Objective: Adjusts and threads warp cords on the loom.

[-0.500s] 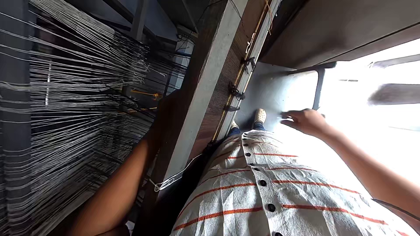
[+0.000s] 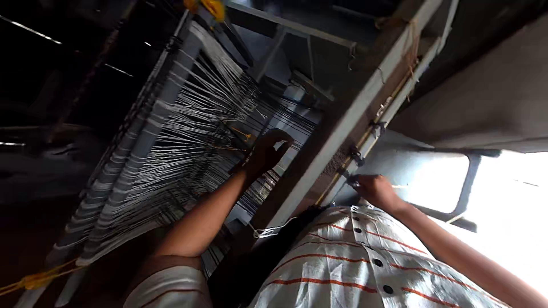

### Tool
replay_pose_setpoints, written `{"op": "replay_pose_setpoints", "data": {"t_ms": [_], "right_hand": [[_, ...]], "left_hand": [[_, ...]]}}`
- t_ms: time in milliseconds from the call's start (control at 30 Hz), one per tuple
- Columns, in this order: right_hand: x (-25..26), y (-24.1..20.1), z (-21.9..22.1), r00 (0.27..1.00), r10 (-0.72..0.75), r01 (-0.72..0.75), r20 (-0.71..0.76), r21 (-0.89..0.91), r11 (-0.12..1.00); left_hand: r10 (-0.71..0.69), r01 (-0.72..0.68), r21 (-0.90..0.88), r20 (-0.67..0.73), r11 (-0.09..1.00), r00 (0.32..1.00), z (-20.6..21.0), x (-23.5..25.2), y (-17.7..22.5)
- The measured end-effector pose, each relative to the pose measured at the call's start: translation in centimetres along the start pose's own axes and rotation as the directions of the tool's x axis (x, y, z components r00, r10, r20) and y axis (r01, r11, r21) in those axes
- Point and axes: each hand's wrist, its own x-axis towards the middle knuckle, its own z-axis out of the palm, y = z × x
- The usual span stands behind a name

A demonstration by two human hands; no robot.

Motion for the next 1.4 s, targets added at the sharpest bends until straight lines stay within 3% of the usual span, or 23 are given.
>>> {"op": "replay_pose_setpoints", "data": {"t_ms": [200, 267, 333, 433, 733, 867, 933, 1100, 1400], "right_hand": [[-0.5, 1.3, 0.1, 0.995, -0.059, 0.059, 0.085, 0.000, 0.998], [-0.8, 1.8, 0.1, 0.994, -0.061, 0.059, 0.093, 0.024, 0.998], [-0.9, 2.3, 0.2, 0.994, -0.078, 0.074, 0.079, 0.042, 0.996], [-0.8, 2.6, 0.2, 0.994, -0.070, 0.067, 0.089, 0.045, 0.997], [-0.7, 2.6, -0.1, 0.995, -0.047, 0.044, 0.083, 0.033, 0.998], [-0.9, 2.6, 0.0, 0.997, -0.040, 0.037, 0.070, 0.041, 0.998], [-1.0, 2.7, 0.2, 0.997, -0.054, 0.051, 0.048, 0.045, 0.998], [-1.1, 2.7, 0.1, 0.998, -0.048, 0.046, 0.045, 0.043, 0.998], [-1.4, 2.0, -0.1, 0.998, -0.003, 0.000, 0.062, 0.050, 0.999]], "left_hand": [[-0.035, 0.023, 0.238, 0.046, 0.971, 0.998, -2.0, 4.3, -3.3], [0.047, -0.055, 0.324, 0.034, 0.944, 0.998, -2.2, 5.3, -3.9], [0.075, -0.095, 0.352, 0.072, 0.931, 0.995, -2.5, 6.0, -4.2], [-0.008, -0.034, 0.333, 0.124, 0.942, 0.992, -3.0, 6.6, -5.3], [0.096, -0.031, 0.330, -0.185, 0.943, 0.978, -2.6, 3.7, -8.0], [0.015, 0.085, 0.315, -0.301, 0.945, 0.954, -3.1, 3.0, -8.1], [-0.015, 0.119, 0.352, -0.284, 0.929, 0.959, -3.7, 2.9, -8.1], [-0.025, 0.056, 0.502, -0.068, 0.863, 0.997, -5.3, 3.1, -9.3], [0.002, 0.018, 0.530, -0.037, 0.848, 0.999, -6.5, 1.7, -11.0]]}}
